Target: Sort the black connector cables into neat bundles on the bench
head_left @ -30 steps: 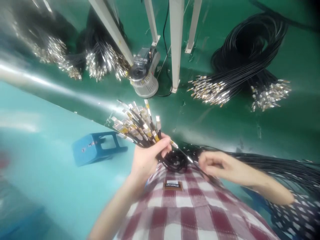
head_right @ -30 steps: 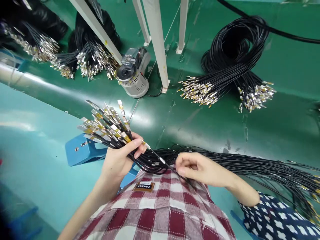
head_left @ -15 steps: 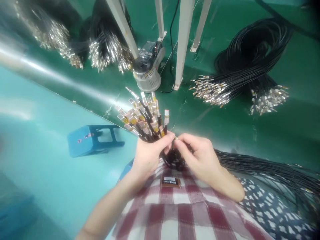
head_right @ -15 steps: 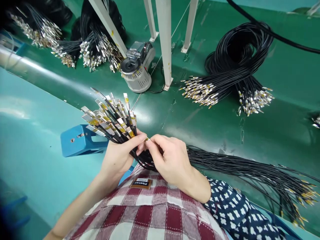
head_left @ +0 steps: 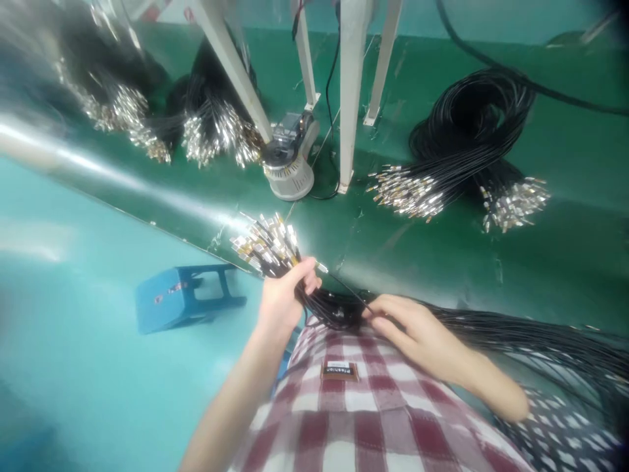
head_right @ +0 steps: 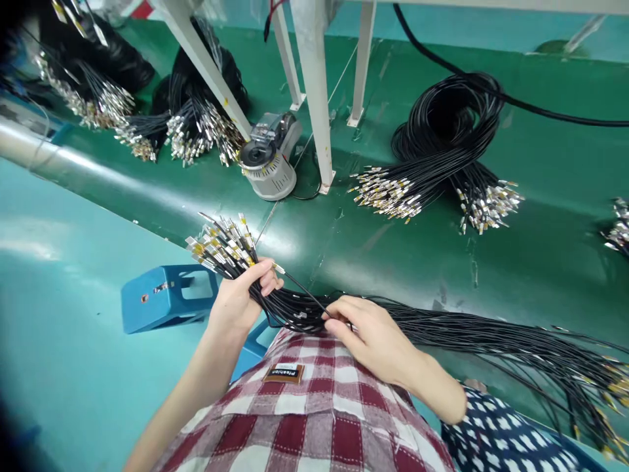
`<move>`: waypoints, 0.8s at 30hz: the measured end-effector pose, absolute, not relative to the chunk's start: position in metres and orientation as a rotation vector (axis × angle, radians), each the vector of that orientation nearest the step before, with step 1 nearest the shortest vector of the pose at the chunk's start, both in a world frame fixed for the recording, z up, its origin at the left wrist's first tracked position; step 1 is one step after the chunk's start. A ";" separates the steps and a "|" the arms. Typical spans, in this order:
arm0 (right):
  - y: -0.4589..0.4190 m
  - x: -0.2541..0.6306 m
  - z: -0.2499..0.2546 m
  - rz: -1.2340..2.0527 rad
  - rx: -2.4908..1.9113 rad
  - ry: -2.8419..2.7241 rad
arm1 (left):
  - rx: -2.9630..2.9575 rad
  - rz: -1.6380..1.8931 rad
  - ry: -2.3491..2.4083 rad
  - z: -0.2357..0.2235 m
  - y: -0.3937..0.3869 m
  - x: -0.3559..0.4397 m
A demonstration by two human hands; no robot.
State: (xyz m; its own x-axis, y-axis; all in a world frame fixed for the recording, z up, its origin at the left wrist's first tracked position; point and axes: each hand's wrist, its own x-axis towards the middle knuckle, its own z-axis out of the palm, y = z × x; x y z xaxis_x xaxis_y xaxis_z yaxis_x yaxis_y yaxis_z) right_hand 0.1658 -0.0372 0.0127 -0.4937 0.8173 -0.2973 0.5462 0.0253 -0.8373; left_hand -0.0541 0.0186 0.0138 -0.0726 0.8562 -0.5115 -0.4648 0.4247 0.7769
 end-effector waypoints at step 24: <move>-0.112 0.274 -0.101 0.991 -1.809 -1.952 | 0.950 0.919 0.602 0.042 -0.013 -0.078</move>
